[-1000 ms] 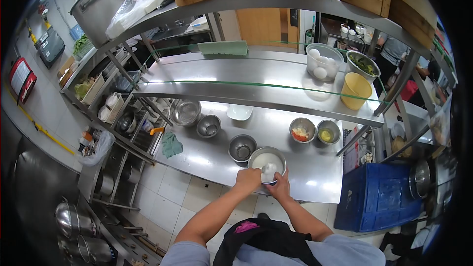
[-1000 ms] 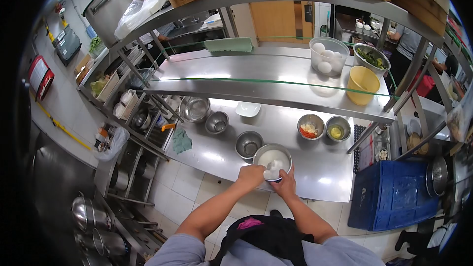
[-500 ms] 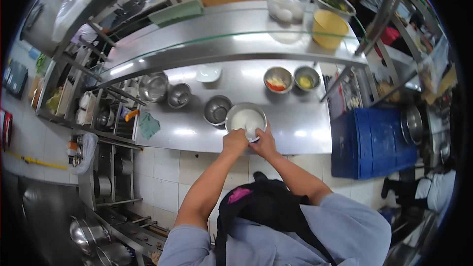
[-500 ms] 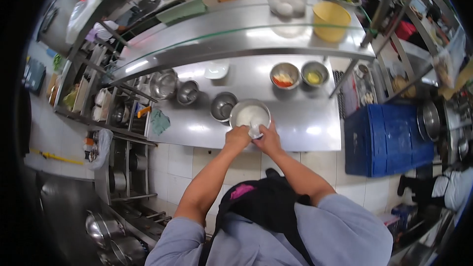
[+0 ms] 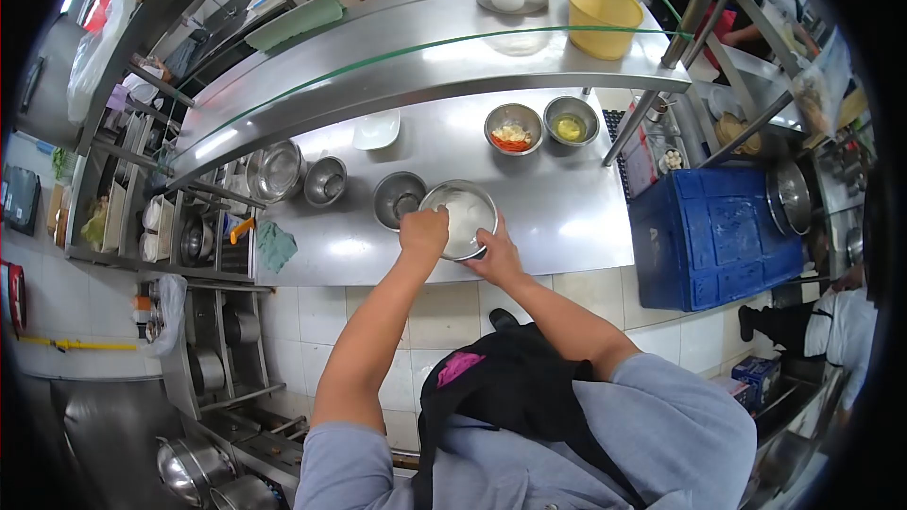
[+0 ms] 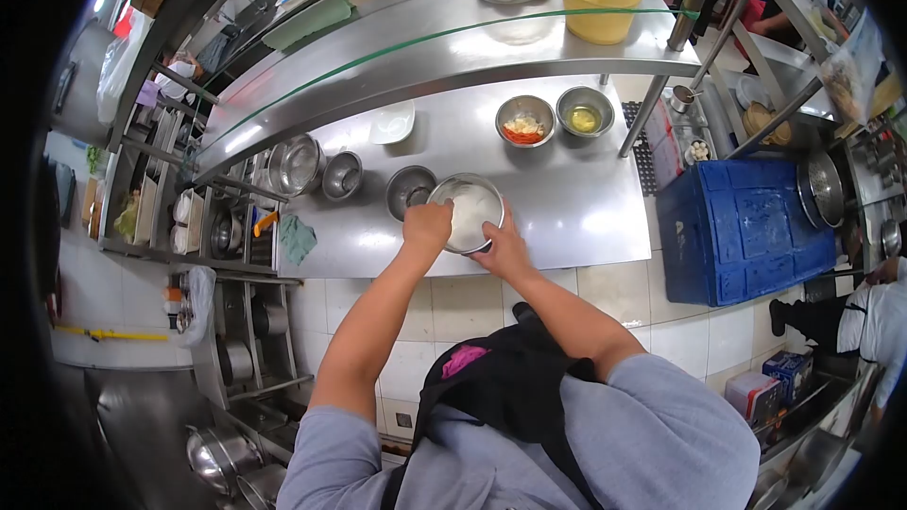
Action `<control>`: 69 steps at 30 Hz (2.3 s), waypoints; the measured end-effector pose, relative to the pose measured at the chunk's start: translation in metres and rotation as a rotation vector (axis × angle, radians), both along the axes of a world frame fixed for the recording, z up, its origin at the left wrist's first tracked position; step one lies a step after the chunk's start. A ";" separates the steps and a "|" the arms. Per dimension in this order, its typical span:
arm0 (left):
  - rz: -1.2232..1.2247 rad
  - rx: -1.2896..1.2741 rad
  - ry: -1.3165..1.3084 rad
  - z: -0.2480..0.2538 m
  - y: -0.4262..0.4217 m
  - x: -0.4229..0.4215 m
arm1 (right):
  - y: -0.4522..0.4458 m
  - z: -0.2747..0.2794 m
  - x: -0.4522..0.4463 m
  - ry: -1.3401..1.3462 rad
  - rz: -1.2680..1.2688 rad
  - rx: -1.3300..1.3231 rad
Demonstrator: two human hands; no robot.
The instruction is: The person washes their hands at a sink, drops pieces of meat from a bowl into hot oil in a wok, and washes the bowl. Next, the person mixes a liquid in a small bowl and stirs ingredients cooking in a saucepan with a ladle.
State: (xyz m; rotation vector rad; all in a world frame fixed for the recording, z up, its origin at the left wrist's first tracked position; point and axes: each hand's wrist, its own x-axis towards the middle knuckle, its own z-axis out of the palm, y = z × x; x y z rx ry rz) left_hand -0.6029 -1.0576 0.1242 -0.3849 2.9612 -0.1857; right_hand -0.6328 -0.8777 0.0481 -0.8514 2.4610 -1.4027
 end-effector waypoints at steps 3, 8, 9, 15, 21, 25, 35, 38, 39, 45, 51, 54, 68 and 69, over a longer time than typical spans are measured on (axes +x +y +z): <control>-0.059 -0.013 0.003 -0.007 0.005 -0.001 | -0.001 -0.001 -0.001 0.028 0.000 -0.050; 0.202 0.242 -0.047 -0.018 0.026 0.011 | 0.002 0.002 -0.002 -0.017 0.015 -0.040; 0.193 0.235 -0.044 -0.017 0.031 0.016 | 0.002 0.002 -0.003 -0.044 0.028 -0.023; 0.186 0.306 0.035 0.005 0.033 0.035 | 0.002 0.003 -0.002 0.041 0.012 -0.114; 0.069 0.011 -0.081 0.020 0.021 -0.001 | -0.001 0.000 0.001 0.123 -0.028 -0.104; 0.061 0.054 -0.101 0.001 0.024 -0.008 | 0.001 0.002 -0.002 0.071 -0.002 -0.073; 0.322 0.453 -0.093 0.006 0.036 0.022 | 0.005 0.009 -0.002 0.023 0.013 -0.076; 0.157 0.241 0.048 0.018 0.029 0.023 | 0.005 0.006 -0.003 -0.003 0.024 -0.089; 0.165 0.243 0.046 0.023 0.028 0.018 | 0.004 0.006 -0.002 -0.033 0.035 -0.103; -0.058 -0.061 -0.013 -0.002 0.026 -0.009 | 0.004 0.009 -0.004 -0.029 0.034 -0.100; -0.144 -0.047 -0.052 -0.004 0.041 0.035 | 0.008 0.004 -0.004 0.029 0.050 -0.109; -0.074 -0.009 -0.009 0.024 0.046 0.044 | 0.006 0.004 -0.001 0.010 0.026 -0.092; 0.059 -0.023 -0.020 0.011 0.018 0.010 | 0.005 0.004 0.000 0.023 0.039 -0.094; 0.101 -0.013 -0.111 0.008 0.014 0.006 | 0.005 0.005 -0.001 0.034 0.044 -0.137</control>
